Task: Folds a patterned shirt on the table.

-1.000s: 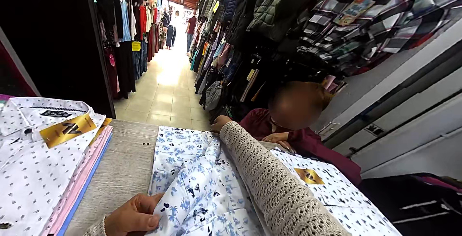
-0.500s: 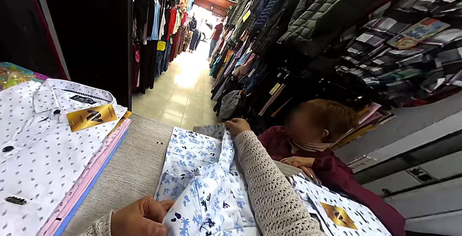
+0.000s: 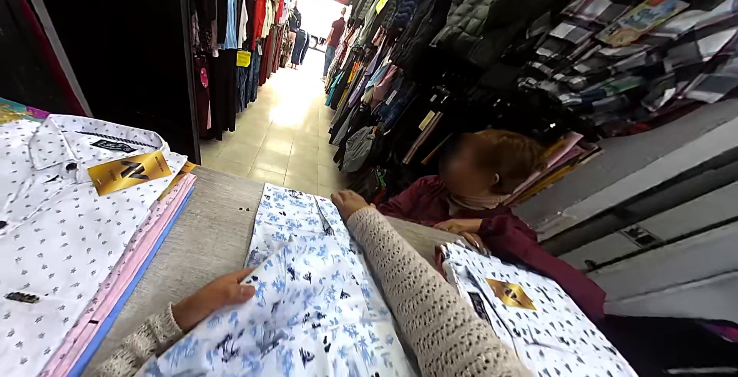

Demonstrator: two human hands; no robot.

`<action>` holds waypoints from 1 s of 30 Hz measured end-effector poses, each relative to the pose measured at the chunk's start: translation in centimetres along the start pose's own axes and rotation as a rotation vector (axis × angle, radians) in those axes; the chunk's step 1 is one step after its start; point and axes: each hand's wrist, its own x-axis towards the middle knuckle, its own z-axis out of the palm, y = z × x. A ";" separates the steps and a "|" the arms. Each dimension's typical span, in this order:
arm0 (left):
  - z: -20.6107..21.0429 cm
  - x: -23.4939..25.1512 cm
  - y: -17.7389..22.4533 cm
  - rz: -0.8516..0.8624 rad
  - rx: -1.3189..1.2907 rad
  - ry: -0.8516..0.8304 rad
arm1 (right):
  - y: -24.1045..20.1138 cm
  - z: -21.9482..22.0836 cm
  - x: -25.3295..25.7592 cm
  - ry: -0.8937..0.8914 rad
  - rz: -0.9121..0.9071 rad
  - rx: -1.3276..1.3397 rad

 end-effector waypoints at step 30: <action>1.9 -11.0 -2.8 0.239 0.727 0.984 | 6.0 10.8 -36.6 0.770 -0.306 0.406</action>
